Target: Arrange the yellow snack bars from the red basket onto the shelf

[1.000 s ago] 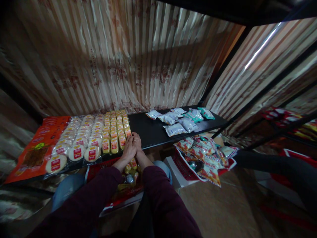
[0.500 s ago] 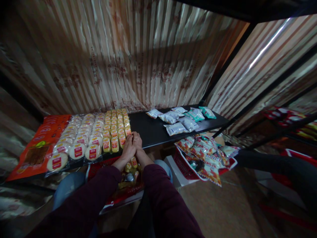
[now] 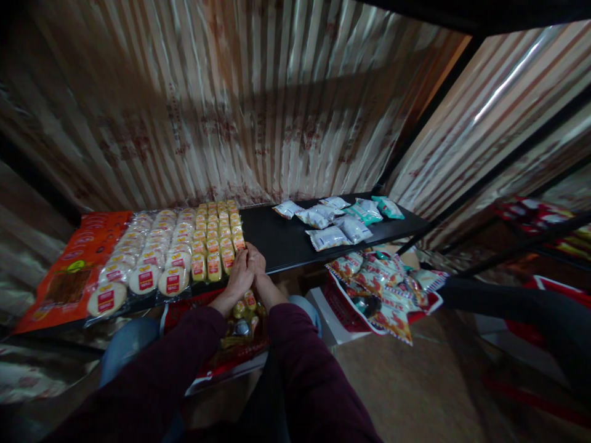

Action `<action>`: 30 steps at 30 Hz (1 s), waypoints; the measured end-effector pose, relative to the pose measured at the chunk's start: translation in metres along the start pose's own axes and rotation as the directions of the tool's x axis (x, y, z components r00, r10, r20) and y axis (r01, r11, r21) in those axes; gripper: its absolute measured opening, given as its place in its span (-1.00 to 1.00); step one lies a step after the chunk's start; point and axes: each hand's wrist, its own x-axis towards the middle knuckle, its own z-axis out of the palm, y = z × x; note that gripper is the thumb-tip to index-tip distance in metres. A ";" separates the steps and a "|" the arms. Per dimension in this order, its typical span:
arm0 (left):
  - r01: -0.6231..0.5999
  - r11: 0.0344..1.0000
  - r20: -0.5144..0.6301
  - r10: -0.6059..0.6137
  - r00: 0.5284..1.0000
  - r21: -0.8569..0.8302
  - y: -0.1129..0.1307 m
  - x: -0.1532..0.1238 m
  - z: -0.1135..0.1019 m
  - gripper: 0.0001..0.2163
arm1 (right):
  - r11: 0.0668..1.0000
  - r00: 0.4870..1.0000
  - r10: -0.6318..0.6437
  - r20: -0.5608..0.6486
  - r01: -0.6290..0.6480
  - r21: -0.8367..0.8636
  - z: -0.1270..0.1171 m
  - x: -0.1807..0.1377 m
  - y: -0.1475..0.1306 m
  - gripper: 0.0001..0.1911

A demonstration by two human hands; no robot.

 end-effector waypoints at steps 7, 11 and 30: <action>-0.069 0.997 -0.008 0.069 0.998 0.035 -0.001 -0.008 0.003 -0.53 | 0.996 0.989 -0.065 -0.133 0.073 0.051 0.006 -0.007 0.011 -0.48; -0.085 0.995 0.002 0.085 0.996 0.049 0.001 -0.016 0.000 -0.54 | 0.992 0.979 -0.046 -0.197 0.068 0.104 0.010 -0.012 0.014 -0.47; -0.101 0.992 0.077 0.095 0.992 0.071 0.000 -0.050 -0.016 -0.58 | 0.989 0.968 -0.098 -0.231 0.120 0.082 0.015 -0.046 0.006 -0.47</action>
